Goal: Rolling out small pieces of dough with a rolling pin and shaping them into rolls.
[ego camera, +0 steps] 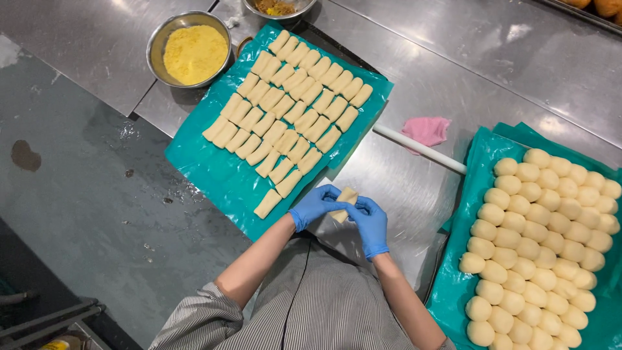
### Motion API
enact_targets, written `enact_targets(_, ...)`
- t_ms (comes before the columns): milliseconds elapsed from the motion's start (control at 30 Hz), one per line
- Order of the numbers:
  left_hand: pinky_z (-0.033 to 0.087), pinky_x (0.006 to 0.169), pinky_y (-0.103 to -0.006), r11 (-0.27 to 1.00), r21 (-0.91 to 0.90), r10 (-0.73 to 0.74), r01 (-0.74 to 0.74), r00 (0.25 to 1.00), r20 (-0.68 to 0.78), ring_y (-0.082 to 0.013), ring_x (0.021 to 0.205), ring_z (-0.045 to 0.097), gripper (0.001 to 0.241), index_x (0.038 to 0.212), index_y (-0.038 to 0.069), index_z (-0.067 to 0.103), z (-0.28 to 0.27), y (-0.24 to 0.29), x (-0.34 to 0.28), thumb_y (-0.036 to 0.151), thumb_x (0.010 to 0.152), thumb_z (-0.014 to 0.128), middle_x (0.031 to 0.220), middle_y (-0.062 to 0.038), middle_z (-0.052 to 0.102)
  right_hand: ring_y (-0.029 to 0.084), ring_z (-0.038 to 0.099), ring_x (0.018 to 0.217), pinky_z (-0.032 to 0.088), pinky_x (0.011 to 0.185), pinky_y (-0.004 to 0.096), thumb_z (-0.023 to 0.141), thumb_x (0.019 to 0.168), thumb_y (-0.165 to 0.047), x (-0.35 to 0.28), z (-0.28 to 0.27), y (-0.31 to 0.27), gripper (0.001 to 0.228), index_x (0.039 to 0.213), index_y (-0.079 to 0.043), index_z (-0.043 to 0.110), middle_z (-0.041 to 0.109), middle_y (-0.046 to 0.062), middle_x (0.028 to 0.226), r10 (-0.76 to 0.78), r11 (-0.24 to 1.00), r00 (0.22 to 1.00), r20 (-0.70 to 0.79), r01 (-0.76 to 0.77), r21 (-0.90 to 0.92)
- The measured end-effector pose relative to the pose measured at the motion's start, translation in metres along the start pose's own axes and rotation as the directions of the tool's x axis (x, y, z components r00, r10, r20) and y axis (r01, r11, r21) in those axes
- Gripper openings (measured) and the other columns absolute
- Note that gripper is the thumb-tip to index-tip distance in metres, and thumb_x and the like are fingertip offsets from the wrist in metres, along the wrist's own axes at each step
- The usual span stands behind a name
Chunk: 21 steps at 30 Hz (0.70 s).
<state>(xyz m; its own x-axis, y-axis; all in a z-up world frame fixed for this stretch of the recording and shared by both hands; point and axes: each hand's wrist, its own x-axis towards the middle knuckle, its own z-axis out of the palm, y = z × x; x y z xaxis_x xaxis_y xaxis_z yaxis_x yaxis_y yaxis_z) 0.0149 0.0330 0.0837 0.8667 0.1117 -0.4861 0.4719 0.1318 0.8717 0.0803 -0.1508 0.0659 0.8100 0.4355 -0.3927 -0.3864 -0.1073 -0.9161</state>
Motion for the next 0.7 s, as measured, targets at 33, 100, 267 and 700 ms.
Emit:
enact_targets(33,0.054,0.09,-0.0245,1.0,0.0,-0.001,0.001,1.0,-0.009,-0.0094,0.096,0.068,0.034,0.11,0.003,0.071,-0.004,-0.006,0.0,0.025,0.086,0.081,0.106,-0.005,0.073,0.013,0.07,0.085,0.058,0.072,0.026,0.076,0.09,-0.008,0.002,0.002,0.004,0.026,0.112,0.007,0.073,0.074,0.009,0.099,0.001,1.0,1.0,0.009,-0.001,0.001)
enact_targets(100,0.053,0.089,-0.0241,0.992,-0.128,-0.002,0.003,1.0,0.012,-0.0093,0.097,0.067,0.034,0.11,0.001,0.069,-0.014,-0.015,0.002,0.022,0.086,0.081,0.105,-0.004,0.072,0.014,0.068,0.081,0.057,0.07,0.027,0.077,0.088,-0.005,0.008,0.007,0.011,0.033,0.118,0.006,0.07,0.074,0.008,0.101,0.012,1.0,0.999,0.033,-0.013,0.007)
enact_targets(267,0.048,0.082,-0.0223,0.977,-0.211,-0.018,0.017,1.0,0.001,-0.0083,0.092,0.061,0.03,0.109,0.003,0.07,-0.047,-0.019,-0.018,0.02,0.087,0.08,0.101,-0.001,0.068,0.017,0.07,0.094,0.059,0.079,0.03,0.071,0.092,-0.01,-0.006,0.015,-0.011,0.053,0.141,0.002,0.054,0.069,0.012,0.115,-0.034,0.998,0.96,0.279,0.018,0.059)
enact_targets(700,0.05,0.096,-0.0338,0.931,0.154,-0.228,0.33,0.858,-0.461,-0.0212,0.11,0.066,0.054,0.126,0.006,0.068,-0.223,-0.084,-0.048,0.027,0.077,0.08,0.12,-0.012,0.071,0.025,0.069,0.11,0.06,0.093,0.042,0.056,0.098,-0.023,-0.022,-0.025,0.034,0.056,0.149,-0.005,0.046,0.062,0.013,0.134,0.192,0.972,0.944,0.269,-0.221,0.079)
